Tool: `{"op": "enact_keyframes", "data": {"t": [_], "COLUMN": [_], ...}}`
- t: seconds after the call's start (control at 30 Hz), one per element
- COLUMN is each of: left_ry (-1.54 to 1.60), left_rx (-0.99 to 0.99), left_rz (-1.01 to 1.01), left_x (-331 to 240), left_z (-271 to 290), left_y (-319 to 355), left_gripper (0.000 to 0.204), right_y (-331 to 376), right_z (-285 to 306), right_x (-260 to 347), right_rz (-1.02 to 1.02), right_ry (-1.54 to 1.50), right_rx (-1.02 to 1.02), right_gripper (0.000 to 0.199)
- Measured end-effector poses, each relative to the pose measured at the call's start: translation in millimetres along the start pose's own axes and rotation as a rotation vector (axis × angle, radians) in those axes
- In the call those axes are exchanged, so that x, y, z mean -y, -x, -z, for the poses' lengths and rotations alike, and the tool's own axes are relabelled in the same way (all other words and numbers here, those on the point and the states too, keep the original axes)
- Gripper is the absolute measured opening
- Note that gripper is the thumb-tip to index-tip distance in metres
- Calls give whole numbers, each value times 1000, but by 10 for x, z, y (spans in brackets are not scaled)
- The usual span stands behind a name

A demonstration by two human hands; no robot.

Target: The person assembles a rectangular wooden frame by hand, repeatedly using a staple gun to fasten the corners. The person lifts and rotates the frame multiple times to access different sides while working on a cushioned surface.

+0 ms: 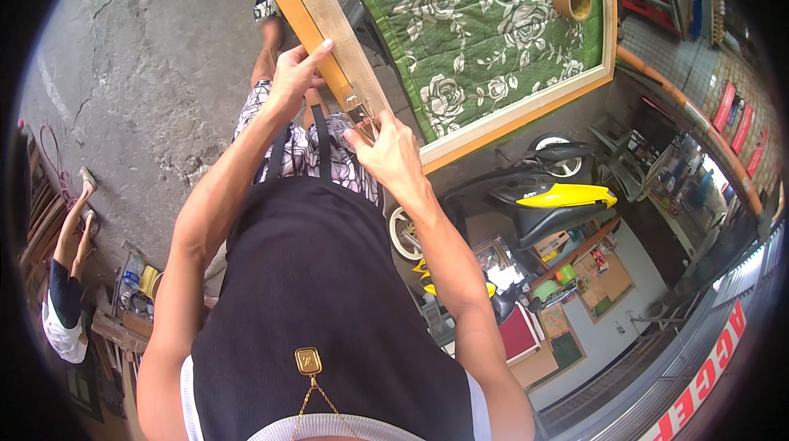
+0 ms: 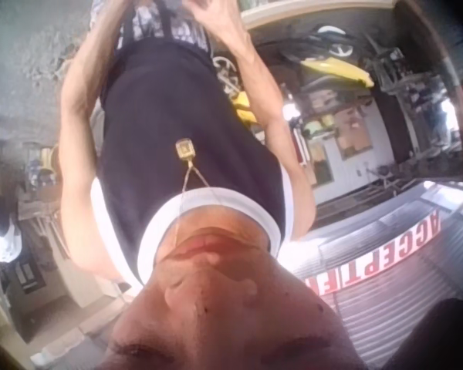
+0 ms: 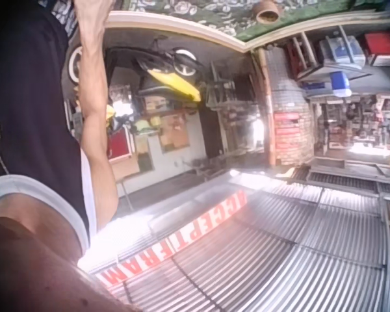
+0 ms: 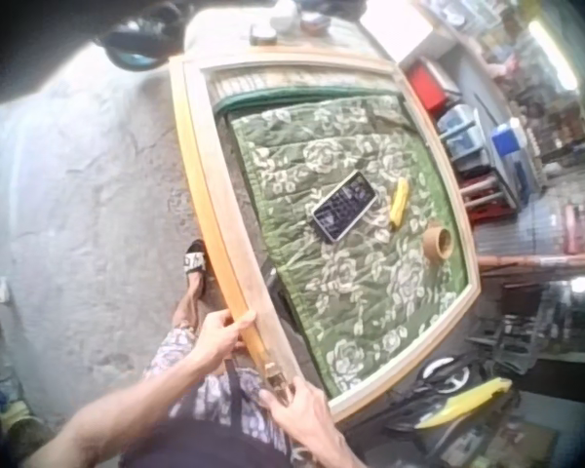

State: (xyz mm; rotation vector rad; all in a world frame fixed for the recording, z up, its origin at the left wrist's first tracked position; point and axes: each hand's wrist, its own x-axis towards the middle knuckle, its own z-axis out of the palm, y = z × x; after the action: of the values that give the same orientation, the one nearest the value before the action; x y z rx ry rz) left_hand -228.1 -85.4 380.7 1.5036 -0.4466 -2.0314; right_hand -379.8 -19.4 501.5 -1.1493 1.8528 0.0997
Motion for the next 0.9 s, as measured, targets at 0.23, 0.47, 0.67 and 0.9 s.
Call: {"op": "enact_keyframes", "data": {"t": [0.23,0.47,0.67,0.9], "left_ry": [-99,-10,-33,-96], "left_rx": [-57,5,-5,-64], "left_rz": [-20,-50,-57,-81], "left_x": [-12,86,105,191], "left_z": [-65,-35,-38,-42], "left_y": [21,-52,-68,-90], "left_gripper": [42,39,38,45], "right_y": [-38,-29,13,-15], "right_z": [-57,40,4,2], "right_x": [-96,6,26,-1], "right_rz": [108,24,20,28], "right_ry": [49,64,53,61], "right_rx": [-142,6,-22,-42], "right_gripper": [55,61,60,54]}}
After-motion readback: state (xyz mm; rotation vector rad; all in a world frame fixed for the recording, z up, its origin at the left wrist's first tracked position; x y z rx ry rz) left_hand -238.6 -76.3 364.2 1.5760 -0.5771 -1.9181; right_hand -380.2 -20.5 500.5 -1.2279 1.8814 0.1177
